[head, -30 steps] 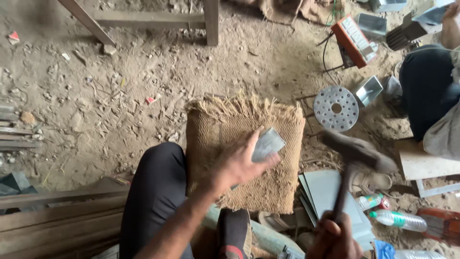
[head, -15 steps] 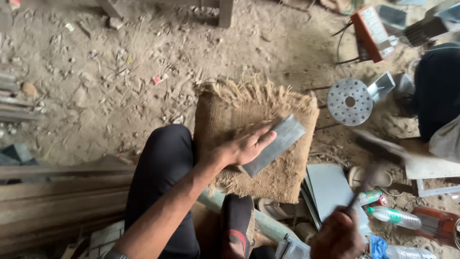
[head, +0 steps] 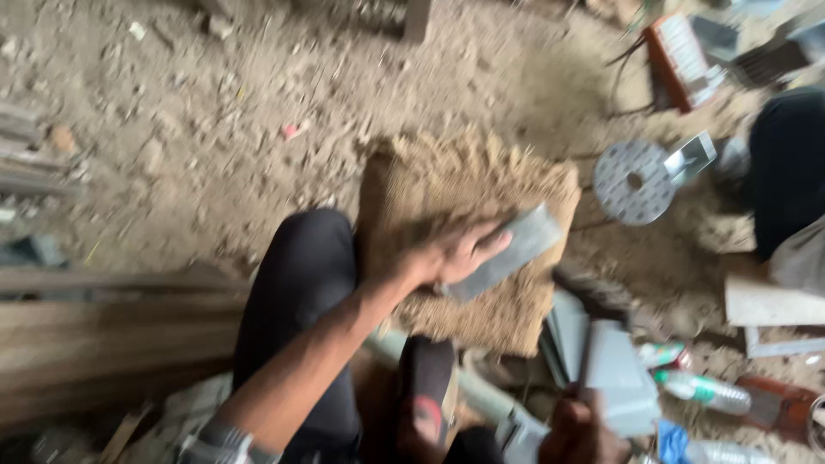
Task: The person sits on the ground and repeatedly hammers a small rectangular metal piece placed on a burlap pad. They hold the metal with one hand and strike it with a hammer in the other, occasionally repositioning the piece.
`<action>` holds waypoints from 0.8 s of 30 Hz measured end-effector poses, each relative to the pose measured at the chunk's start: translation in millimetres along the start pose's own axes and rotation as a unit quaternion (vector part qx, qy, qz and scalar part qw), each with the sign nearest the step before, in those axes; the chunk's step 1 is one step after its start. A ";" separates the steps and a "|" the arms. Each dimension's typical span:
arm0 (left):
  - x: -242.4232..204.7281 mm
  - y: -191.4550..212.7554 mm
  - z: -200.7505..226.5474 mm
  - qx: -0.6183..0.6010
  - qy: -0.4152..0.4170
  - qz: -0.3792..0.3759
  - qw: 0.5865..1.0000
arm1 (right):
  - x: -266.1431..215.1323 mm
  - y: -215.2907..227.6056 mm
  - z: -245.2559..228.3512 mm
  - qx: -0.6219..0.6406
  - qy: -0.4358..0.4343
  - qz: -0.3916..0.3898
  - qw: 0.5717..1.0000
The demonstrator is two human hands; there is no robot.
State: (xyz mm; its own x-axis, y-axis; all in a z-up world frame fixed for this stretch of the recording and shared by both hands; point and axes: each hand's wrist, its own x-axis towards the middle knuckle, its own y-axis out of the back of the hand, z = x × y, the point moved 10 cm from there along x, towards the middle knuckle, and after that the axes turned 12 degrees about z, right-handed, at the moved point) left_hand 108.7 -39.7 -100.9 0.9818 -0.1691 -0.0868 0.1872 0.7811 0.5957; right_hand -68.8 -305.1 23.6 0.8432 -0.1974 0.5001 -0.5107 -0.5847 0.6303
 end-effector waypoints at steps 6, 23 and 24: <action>-1.5 -26.2 -21.0 0.050 0.025 -0.083 0.995 | -9.1 25.0 38.8 -0.036 -0.096 0.022 0.995; -5.9 -7.7 -1.2 0.021 0.009 -0.049 0.999 | -44.4 7.2 40.6 -0.143 -0.060 -0.078 0.985; -5.0 -6.1 3.7 0.010 0.013 -0.049 0.999 | -48.0 -4.2 39.9 -0.164 -0.052 -0.112 0.979</action>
State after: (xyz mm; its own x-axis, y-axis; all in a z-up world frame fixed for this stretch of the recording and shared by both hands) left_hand 102.6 -45.9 -101.2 0.9596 -0.2271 -0.1660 0.2810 0.7493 0.5997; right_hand -100.4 -324.6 -26.7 0.9441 -0.1815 0.2752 -0.3230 -0.3424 0.8823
